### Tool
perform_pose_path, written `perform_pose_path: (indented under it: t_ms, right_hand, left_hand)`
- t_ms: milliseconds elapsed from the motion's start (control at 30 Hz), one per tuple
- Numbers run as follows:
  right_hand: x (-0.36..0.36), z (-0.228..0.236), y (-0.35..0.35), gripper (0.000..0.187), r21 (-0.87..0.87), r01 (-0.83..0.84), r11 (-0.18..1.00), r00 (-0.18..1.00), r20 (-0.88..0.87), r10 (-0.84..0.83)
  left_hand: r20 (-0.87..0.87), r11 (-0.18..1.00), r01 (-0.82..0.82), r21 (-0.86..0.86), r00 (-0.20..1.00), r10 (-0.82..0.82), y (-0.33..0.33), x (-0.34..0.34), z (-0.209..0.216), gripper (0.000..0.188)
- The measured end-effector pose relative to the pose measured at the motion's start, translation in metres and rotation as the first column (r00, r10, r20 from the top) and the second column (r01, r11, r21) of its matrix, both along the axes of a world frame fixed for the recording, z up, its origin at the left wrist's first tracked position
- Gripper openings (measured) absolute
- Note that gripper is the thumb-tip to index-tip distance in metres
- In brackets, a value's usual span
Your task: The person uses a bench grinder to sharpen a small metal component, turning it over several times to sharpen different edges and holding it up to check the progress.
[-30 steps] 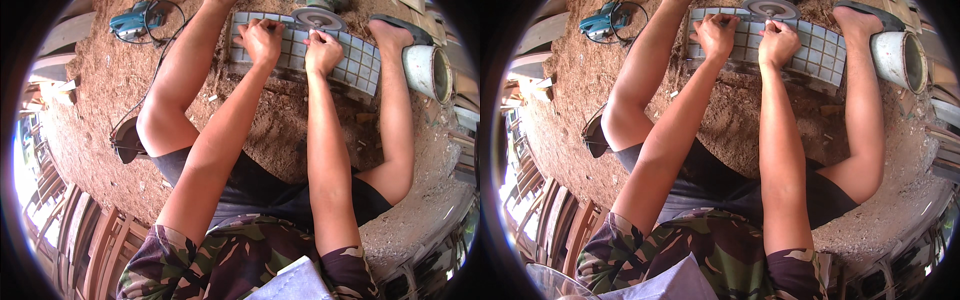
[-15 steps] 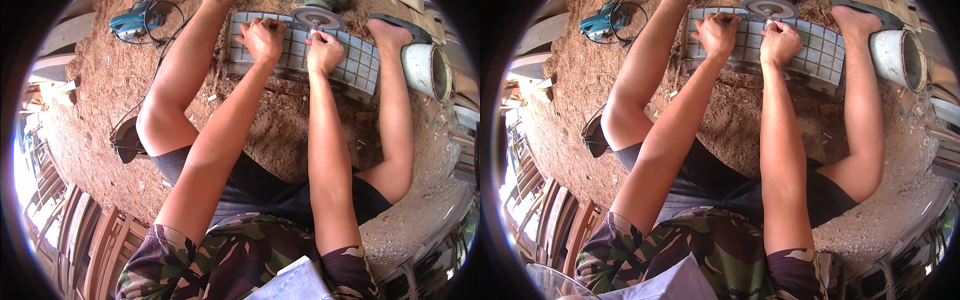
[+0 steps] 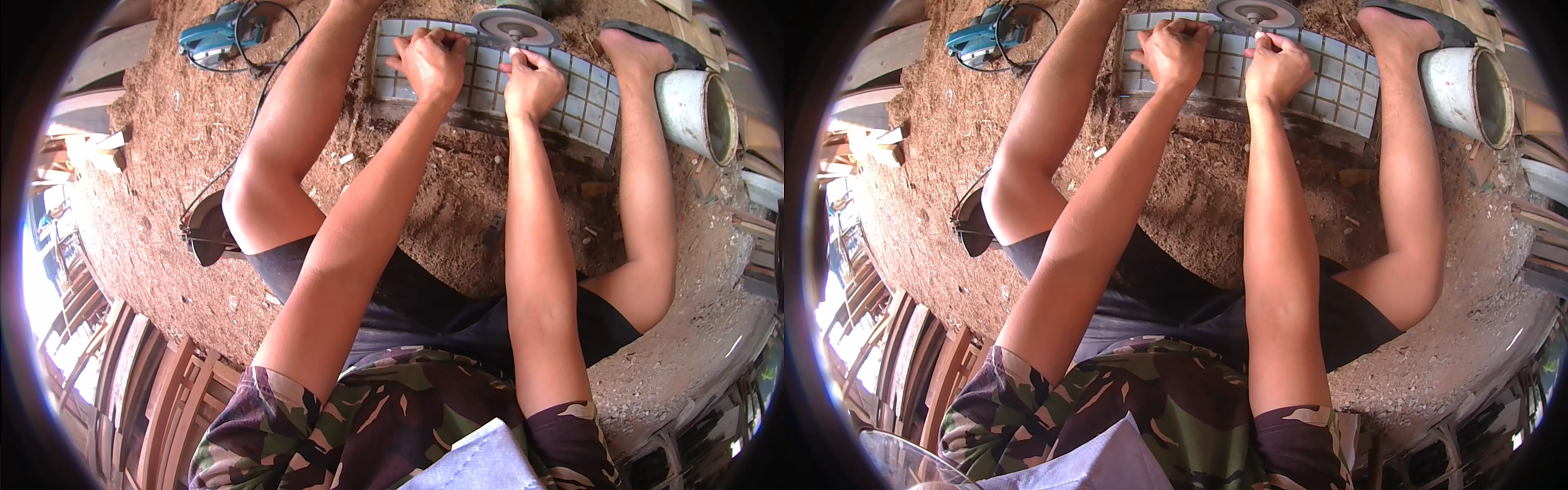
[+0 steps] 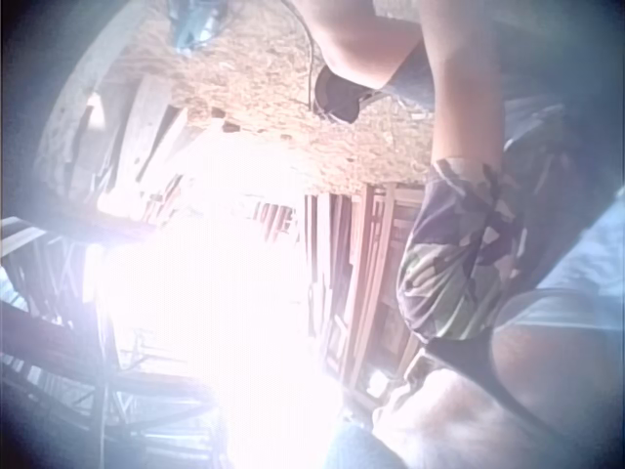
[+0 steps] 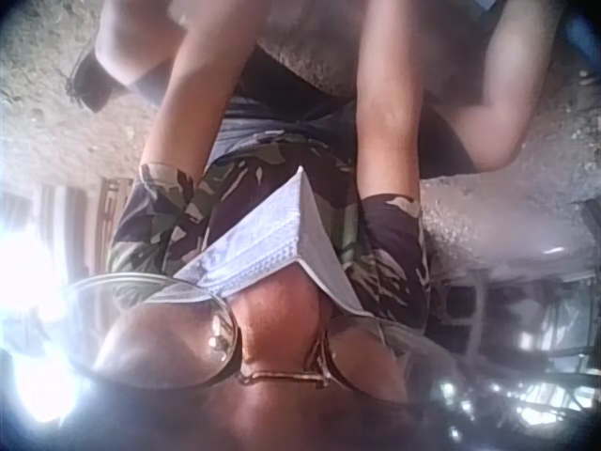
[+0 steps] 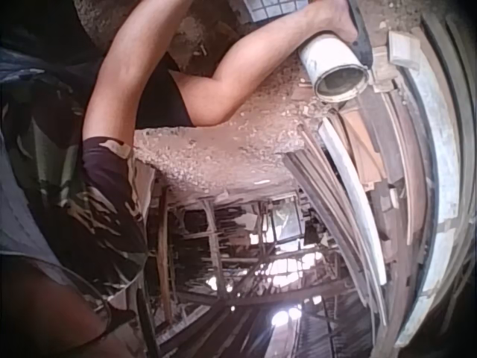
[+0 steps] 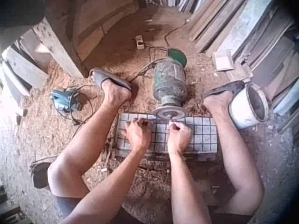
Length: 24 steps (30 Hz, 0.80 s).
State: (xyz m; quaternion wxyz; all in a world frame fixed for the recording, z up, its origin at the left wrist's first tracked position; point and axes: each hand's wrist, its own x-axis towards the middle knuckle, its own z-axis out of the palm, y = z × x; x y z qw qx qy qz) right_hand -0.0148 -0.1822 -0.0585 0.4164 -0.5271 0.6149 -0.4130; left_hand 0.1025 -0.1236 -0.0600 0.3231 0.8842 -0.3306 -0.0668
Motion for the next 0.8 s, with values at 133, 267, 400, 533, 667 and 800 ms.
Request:
perform_pose_path:
  t_ms: [133,267,400,533,667,800]
  right_hand:
    - [-0.0015,0.0012,0.0003,0.013,0.005,0.006,1.000,1.000,0.001,-0.006]
    - [-0.0018,0.0046,0.0012,0.014,0.006,0.005,1.000,1.000,-0.008,-0.005]
    - [-0.0059,0.0005,-0.0017,0.015,-0.010,0.005,1.000,1.000,0.003,-0.004]
    - [-0.0054,0.0044,-0.0009,0.015,0.006,0.002,1.000,1.000,-0.002,-0.002]
    - [-0.0081,0.0050,-0.0024,0.016,-0.001,-0.006,1.000,1.000,-0.031,0.006]
    - [-0.0093,0.0047,-0.0026,0.016,0.021,0.004,1.000,1.000,-0.022,-0.003]
  left_hand:
    - [0.006,1.000,-0.004,0.000,1.000,0.004,-0.0002,-0.0025,-0.0022,0.020]
    - [0.000,1.000,-0.014,-0.015,1.000,0.014,-0.0011,-0.0053,0.0010,0.015]
    - [-0.007,0.999,-0.022,-0.035,1.000,0.022,-0.0035,-0.0105,0.0039,0.013]
    - [-0.013,1.000,-0.003,-0.001,1.000,0.003,-0.0029,-0.0056,-0.0001,0.019]
    - [-0.016,1.000,-0.010,-0.011,1.000,0.009,-0.0043,-0.0086,0.0001,0.020]
    - [-0.004,1.000,-0.016,-0.008,1.000,0.016,-0.0056,-0.0101,-0.0005,0.020]
